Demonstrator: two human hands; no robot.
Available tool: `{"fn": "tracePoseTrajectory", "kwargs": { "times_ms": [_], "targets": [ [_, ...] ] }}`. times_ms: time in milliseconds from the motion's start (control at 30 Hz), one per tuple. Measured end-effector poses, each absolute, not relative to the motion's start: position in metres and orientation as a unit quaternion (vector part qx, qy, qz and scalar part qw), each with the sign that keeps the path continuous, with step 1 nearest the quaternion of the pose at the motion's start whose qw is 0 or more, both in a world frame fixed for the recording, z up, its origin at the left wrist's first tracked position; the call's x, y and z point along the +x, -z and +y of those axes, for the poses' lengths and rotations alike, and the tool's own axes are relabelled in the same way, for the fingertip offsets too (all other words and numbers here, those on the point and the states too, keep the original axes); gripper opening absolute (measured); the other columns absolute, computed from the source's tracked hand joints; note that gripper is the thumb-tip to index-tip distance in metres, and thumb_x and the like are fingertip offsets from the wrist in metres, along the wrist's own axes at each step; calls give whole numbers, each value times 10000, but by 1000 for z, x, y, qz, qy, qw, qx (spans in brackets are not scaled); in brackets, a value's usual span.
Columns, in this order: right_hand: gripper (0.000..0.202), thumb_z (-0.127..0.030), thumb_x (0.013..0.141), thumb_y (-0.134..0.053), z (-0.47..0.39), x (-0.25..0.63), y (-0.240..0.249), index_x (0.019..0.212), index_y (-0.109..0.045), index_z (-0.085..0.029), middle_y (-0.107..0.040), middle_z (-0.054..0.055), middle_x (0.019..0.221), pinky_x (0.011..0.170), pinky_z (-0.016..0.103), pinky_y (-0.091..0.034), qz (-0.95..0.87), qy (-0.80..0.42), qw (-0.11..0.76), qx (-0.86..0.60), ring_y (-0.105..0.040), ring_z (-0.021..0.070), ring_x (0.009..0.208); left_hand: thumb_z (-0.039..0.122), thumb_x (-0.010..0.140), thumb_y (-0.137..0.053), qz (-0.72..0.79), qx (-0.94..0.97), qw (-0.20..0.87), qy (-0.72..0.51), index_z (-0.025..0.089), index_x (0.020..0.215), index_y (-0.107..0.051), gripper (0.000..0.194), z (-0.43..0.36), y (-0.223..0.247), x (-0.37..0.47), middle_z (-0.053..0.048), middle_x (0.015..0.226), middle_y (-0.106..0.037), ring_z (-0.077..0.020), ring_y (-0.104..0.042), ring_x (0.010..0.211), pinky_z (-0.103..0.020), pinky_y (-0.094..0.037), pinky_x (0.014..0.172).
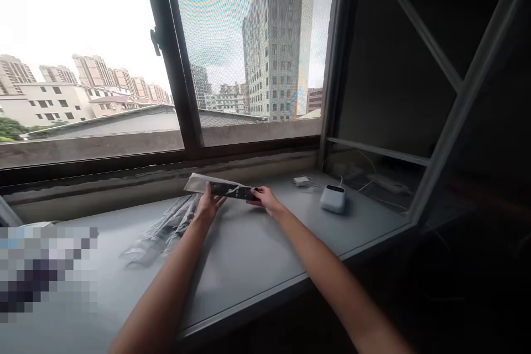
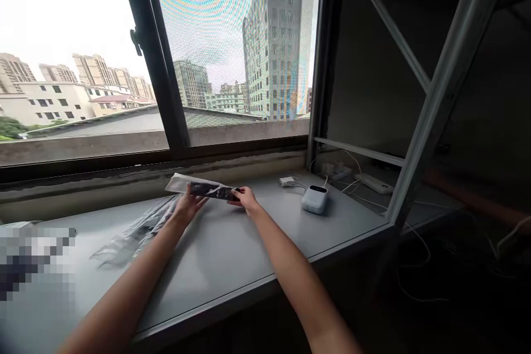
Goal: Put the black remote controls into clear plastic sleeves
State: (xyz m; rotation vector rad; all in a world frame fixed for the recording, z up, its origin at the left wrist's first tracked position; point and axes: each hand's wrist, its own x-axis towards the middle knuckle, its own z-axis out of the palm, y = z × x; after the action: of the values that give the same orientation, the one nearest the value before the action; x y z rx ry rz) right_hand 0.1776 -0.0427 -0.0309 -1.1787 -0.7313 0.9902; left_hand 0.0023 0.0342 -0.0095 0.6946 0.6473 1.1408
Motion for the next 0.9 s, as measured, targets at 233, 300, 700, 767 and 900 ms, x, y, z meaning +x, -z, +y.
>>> {"fn": "tracePoseTrajectory", "kwargs": {
  "times_ms": [233,300,700,767,900],
  "targets": [
    [284,-268,817,-723,-47,169,25,898,-463,-189,-637,5,706,417,233,-545,-373,-471,591,-538,-668,154,507,108,911,-530,350,298,702,-545,120,910,-538,14,32,12,14,-18,672,-638,-108,-629,541,-304,-581,712],
    [279,-216,779,-753,-50,165,24,848,-485,-181,-626,-20,649,389,199,-508,-402,-470,567,-544,-626,121,437,109,913,-527,370,294,685,-554,124,881,-525,36,33,11,9,-7,664,-627,-92,-610,514,-282,-580,682],
    [181,-234,755,-759,-62,161,11,819,-611,-153,-617,-48,578,404,173,-425,-528,-482,386,-584,-536,69,423,213,948,-494,394,305,666,-555,140,889,-548,109,37,13,2,8,673,-603,-73,-588,495,-229,-567,612],
    [196,-212,767,-743,-66,165,6,868,-583,-159,-646,-38,648,434,180,-435,-535,-492,357,-587,-560,75,469,244,962,-467,399,282,663,-568,144,937,-570,146,41,15,0,0,696,-612,-73,-588,503,-241,-573,646],
    [241,-213,784,-720,-74,178,-3,914,-520,-183,-695,-8,766,459,172,-393,-547,-511,302,-590,-601,87,559,289,988,-394,391,249,670,-580,152,1093,-582,255,49,18,-3,-33,777,-646,-89,-605,534,-242,-570,640]
  ]
}}
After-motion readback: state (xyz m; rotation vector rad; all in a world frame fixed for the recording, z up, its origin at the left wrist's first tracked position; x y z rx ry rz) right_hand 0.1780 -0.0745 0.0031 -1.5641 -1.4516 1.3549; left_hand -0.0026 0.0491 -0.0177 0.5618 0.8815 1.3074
